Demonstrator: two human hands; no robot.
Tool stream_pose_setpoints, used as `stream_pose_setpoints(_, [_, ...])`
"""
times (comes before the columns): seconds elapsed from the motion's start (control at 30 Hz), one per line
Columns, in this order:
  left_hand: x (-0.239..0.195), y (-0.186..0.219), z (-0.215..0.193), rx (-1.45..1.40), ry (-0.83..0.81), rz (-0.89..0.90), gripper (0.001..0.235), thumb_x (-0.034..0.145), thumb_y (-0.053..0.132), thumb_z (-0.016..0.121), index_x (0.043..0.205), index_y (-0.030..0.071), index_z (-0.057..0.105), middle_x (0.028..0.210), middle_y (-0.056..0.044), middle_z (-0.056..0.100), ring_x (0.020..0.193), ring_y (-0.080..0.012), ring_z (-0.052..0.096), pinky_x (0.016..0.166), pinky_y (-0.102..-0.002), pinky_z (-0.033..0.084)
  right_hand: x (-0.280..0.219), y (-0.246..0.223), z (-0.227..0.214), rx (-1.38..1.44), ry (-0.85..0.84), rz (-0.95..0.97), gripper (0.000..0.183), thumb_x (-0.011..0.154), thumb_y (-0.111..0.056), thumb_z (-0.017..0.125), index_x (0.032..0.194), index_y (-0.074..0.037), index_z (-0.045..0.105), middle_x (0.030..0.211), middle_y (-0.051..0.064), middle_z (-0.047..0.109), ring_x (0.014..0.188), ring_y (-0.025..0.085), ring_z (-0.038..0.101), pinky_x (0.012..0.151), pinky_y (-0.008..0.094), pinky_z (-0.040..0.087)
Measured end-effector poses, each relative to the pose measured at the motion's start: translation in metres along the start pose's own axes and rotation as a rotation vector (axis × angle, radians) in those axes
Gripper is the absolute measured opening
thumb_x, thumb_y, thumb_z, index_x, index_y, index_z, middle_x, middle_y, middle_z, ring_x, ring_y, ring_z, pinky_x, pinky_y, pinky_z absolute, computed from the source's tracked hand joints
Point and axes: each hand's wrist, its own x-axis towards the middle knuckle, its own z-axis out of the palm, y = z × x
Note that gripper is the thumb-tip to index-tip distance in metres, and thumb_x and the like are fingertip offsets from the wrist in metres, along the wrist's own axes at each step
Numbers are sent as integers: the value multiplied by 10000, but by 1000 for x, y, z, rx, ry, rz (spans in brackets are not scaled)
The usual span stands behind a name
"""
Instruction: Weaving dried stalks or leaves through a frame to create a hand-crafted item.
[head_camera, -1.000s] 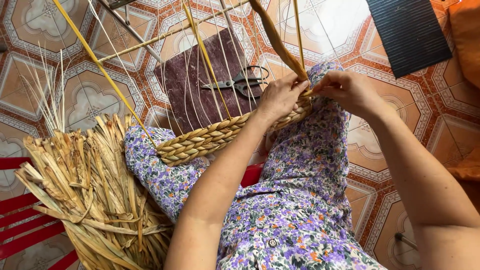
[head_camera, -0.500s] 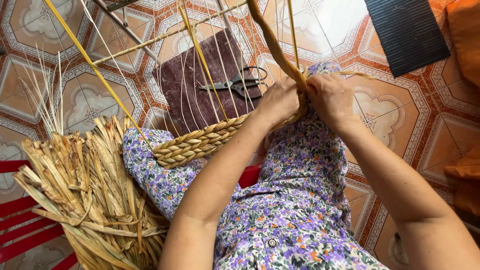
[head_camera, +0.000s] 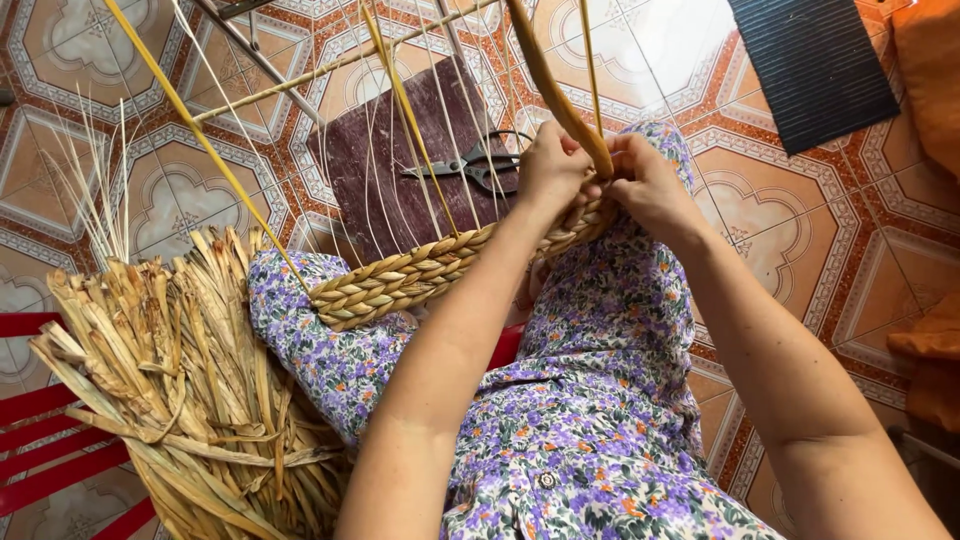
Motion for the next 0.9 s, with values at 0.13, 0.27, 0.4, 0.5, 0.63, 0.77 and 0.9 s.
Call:
stream_pose_setpoints(0.13, [-3, -33, 18, -154, 171, 234, 150, 952, 72, 664, 990, 13, 531, 783, -90, 716, 576, -146, 761, 428, -268, 600, -4, -3, -5, -47, 8, -34, 358, 938, 35, 660, 1257, -6, 503, 1042, 63, 715, 966, 110, 693, 873, 250, 562])
stream_pose_setpoints(0.27, [-33, -48, 21, -180, 240, 447, 246, 939, 117, 705, 1016, 55, 479, 841, -71, 731, 651, -135, 769, 490, -227, 609, -6, 5, -6, -267, 80, -157, 331, 920, 40, 685, 1220, -12, 556, 1023, 97, 703, 955, 168, 690, 831, 294, 562])
stream_pose_setpoints(0.4, [-52, -49, 11, -290, 169, 517, 366, 926, 46, 674, 1222, 52, 459, 948, -60, 759, 718, -134, 739, 612, -239, 604, -29, -13, -1, -576, 165, -460, 309, 917, 34, 678, 1216, -28, 633, 1073, 155, 686, 973, 272, 700, 813, 348, 559])
stream_pose_setpoints(0.5, [-57, -60, 3, 3, 191, 641, 217, 989, 46, 690, 1203, 82, 696, 959, -70, 807, 862, -162, 794, 768, -293, 643, -36, -27, -2, -642, 118, -578, 321, 968, -27, 664, 1288, -35, 640, 1128, 161, 686, 986, 296, 697, 806, 370, 573])
stream_pose_setpoints(0.63, [-55, -76, -7, 249, 247, 972, 196, 983, 39, 678, 1171, 90, 696, 1112, -96, 775, 1021, -220, 744, 928, -344, 603, -13, -15, -15, -696, 4, -682, 334, 992, -67, 672, 1324, -38, 649, 1137, 149, 720, 993, 300, 715, 830, 389, 582])
stream_pose_setpoints(0.77, [-34, -78, -19, 15, -71, 631, 367, 970, 67, 491, 1294, 74, 664, 1224, -110, 706, 1145, -209, 702, 1029, -358, 587, 8, -9, -10, -775, -13, -563, 240, 989, -128, 696, 1221, -67, 693, 1029, 129, 743, 882, 284, 738, 773, 385, 594])
stream_pose_setpoints(0.9, [-26, -35, -17, 247, 82, 147, 332, 1039, 336, 557, 1114, 82, 756, 1019, -53, 829, 837, -222, 793, 789, -395, 633, 4, -16, 2, -770, 53, -501, 148, 994, -128, 688, 1117, -46, 690, 958, 143, 726, 845, 298, 717, 736, 406, 569])
